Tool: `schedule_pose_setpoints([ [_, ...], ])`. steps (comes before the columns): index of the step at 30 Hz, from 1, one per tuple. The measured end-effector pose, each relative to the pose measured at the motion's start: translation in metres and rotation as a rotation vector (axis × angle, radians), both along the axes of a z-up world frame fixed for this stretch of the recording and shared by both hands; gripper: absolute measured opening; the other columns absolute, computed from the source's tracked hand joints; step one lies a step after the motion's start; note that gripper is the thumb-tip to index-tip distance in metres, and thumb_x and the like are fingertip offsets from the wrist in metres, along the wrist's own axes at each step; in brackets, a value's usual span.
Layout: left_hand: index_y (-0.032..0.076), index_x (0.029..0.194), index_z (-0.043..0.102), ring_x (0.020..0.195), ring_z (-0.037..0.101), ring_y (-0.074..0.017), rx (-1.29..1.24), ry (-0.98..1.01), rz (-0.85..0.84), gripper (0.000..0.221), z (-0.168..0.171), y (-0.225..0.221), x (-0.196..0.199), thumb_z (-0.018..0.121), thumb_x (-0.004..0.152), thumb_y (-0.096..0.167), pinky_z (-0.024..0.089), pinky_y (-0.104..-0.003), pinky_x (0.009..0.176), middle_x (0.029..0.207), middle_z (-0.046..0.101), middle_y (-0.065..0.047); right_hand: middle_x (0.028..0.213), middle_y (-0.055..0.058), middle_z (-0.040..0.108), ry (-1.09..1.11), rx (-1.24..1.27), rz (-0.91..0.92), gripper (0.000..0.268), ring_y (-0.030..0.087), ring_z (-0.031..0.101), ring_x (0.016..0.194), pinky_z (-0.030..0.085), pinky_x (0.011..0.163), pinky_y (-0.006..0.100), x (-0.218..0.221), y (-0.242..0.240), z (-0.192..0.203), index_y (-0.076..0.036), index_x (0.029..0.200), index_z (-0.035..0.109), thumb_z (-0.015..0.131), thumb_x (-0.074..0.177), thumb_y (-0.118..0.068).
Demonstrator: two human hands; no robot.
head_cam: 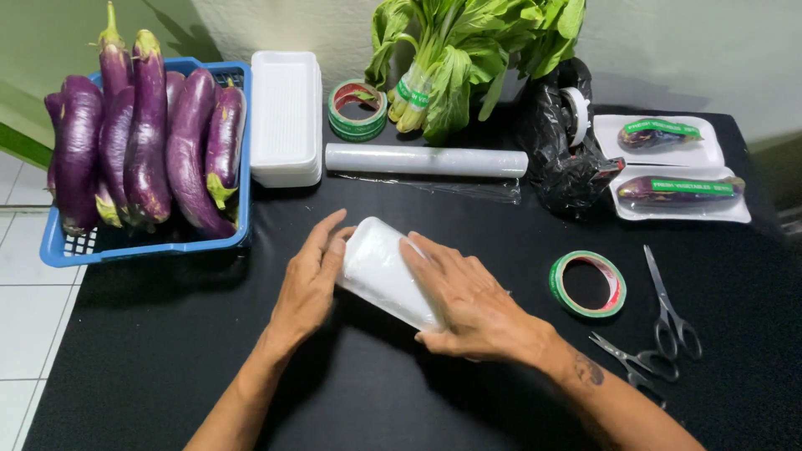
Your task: The person places an eggplant into a white styrofoam tray, wraps it with plastic film, and seals it with green tape. The process is repeated for multiple eggplants, and the finished packages are stacked on the table.
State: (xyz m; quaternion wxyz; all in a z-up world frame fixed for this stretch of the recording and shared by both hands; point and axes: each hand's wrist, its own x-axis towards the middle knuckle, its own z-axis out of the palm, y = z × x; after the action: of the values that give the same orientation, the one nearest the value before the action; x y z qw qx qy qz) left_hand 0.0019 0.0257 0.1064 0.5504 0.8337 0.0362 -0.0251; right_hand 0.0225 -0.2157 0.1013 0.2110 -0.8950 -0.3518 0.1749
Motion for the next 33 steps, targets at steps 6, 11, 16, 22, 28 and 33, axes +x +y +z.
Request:
schedule_pose_setpoints([
  [6,0.002,0.157,0.037,0.148,0.033,-0.0450,0.640,-0.177,-0.249,0.067,-0.065,-0.013,-0.020,0.046,0.106,0.043,0.024,-0.056,0.120,0.156,0.042,-0.030,0.166,0.014,0.029,-0.170,-0.222,0.225,0.110,0.033,0.026,0.154,0.019,0.121,0.058,0.019,0.001,-0.018,-0.018,0.164,0.022,0.087,0.074,-0.015],
  [11,0.005,0.155,0.041,0.148,0.035,-0.0396,0.808,-0.340,-0.206,0.069,-0.091,-0.010,-0.014,0.049,0.102,0.048,0.033,-0.051,0.114,0.155,0.045,-0.022,0.145,0.015,0.051,-0.432,0.054,-0.060,0.065,0.031,0.049,0.133,0.035,0.109,0.053,-0.012,-0.045,-0.017,-0.012,0.146,0.045,0.074,0.089,-0.026],
  [16,0.003,0.151,0.045,0.148,0.036,-0.0412,0.830,-0.375,-0.203,0.063,-0.080,-0.013,-0.007,0.046,0.104,0.045,0.037,-0.055,0.110,0.156,0.045,-0.022,0.112,0.004,0.073,-0.607,-0.106,-0.609,0.031,0.027,0.067,0.101,0.052,0.078,0.043,-0.034,-0.121,-0.017,-0.015,0.118,0.073,0.075,0.088,-0.020],
  [22,0.005,0.146,0.052,0.146,0.040,-0.0409,0.840,-0.447,-0.185,0.057,-0.072,-0.022,0.002,0.046,0.104,0.044,0.038,-0.056,0.108,0.152,0.050,-0.021,0.098,0.000,0.068,-0.458,-0.320,-0.611,0.033,0.031,0.065,0.098,0.054,0.070,0.050,-0.045,-0.160,-0.061,-0.022,0.111,0.071,0.080,0.081,-0.034],
  [28,0.007,0.139,0.057,0.142,0.044,-0.0409,0.858,-0.580,-0.220,0.051,-0.065,-0.059,0.015,0.062,0.097,0.036,0.042,-0.057,0.103,0.147,0.054,-0.020,0.102,-0.003,0.072,-0.427,-0.369,-0.609,0.029,0.027,0.066,0.101,0.053,0.076,0.048,-0.016,-0.153,-0.028,-0.024,0.104,0.074,0.078,0.083,-0.044],
  [33,0.011,0.139,0.060,0.128,0.058,-0.0322,0.680,-0.685,-0.268,0.052,-0.060,-0.131,0.065,0.065,0.096,0.041,0.044,-0.049,0.101,0.129,0.066,-0.012,0.091,0.017,0.066,-0.710,0.272,-0.857,0.011,0.040,0.069,0.093,0.054,0.082,0.044,0.070,-0.183,-0.010,-0.006,0.110,0.076,0.069,0.106,-0.012],
])
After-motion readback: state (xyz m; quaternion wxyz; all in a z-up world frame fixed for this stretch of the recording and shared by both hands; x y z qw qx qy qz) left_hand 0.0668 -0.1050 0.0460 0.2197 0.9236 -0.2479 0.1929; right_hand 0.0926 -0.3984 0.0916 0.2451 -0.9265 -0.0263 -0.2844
